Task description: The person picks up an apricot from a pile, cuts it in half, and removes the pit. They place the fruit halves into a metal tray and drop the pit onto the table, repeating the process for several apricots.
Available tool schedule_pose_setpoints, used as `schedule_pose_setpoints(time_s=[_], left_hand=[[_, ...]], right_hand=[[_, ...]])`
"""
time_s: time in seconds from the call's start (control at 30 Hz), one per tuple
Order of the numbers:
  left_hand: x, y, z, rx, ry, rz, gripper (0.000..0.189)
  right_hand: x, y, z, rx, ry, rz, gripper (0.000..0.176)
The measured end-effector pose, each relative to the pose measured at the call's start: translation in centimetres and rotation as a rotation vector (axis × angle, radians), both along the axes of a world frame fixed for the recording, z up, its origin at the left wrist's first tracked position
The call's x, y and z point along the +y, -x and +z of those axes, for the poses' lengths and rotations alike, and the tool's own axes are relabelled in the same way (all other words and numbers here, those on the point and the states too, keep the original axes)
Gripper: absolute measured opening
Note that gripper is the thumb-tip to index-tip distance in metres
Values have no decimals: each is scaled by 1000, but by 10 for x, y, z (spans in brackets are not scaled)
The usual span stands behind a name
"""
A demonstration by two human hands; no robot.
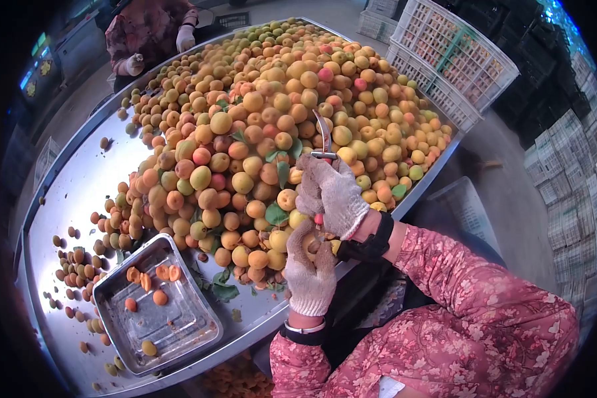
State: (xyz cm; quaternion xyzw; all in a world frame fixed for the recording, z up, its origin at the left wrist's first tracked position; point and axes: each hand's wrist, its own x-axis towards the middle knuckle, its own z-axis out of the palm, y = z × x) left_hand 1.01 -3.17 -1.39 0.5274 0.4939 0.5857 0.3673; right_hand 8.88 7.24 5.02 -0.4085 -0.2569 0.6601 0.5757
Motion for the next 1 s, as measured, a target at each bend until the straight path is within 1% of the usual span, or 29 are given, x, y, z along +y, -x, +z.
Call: schedule_pose_setpoints(time_s=[0.07,0.13,0.2,0.23,0.27,0.3,0.33,0.4,0.43,0.47,0.53,0.57,0.6,0.67,0.7,0.73,0.77,0.8,0.83,0.87,0.9,0.93,0.97,1.0], left_hand=[[0,-1,3,7,-29,-10,39],[1,-2,3,15,-58,-18,41],[1,-2,1,-27,24,-40,35],[1,-1,6,-24,21,-44,35],[0,0,13,-131,136,-63,30],[0,1,18,-238,251,-80,29],[2,2,15,-238,250,-80,29],[10,6,1,-665,331,-22,45],[14,6,-4,-843,420,-16,60],[13,6,-3,-841,417,-6,60],[10,6,14,-968,512,-111,56],[8,6,12,-834,426,-179,47],[7,8,11,-832,426,-174,47],[8,11,9,-819,459,-180,41],[8,18,18,-943,420,-166,42],[9,22,17,-1028,343,-65,43],[10,33,14,-1136,263,76,43],[12,48,18,-1253,114,109,46],[14,72,14,-1605,-117,-158,55],[13,90,11,-1684,-132,144,67],[15,102,4,-1525,-247,340,76],[12,109,-3,-1531,-241,336,76],[8,116,-9,-1582,-301,134,78],[7,118,-13,-1622,-364,-70,80]], right_hand=[[0,-4,-1,43,29,11,15],[2,-7,-2,192,166,72,17],[-3,-6,-7,163,181,64,18],[2,-9,-11,222,145,53,18],[5,-12,-14,282,110,40,18],[11,-14,-8,240,123,-9,16],[13,-17,-3,240,121,-9,16],[14,-26,6,77,-18,-16,15],[13,-31,7,9,-58,-13,15],[9,-36,7,-39,-89,25,16],[-2,-44,15,-169,-66,145,17],[-5,-47,10,-215,-56,144,13],[-10,-49,11,-213,-54,147,13],[-18,-55,17,-385,-51,142,14],[-20,-61,17,-391,-85,139,15],[-18,-72,17,-371,-70,171,15],[-20,-80,19,-411,-77,135,14],[-21,-87,25,-457,-85,93,13],[-18,-100,23,-413,-92,84,13],[-19,-109,28,-487,-99,31,14],[-19,-118,30,-584,-118,-24,15],[-18,-129,29,-678,-138,-68,16],[-14,-141,22,-677,-112,-118,17],[-16,-146,27,-742,-75,-121,18]])
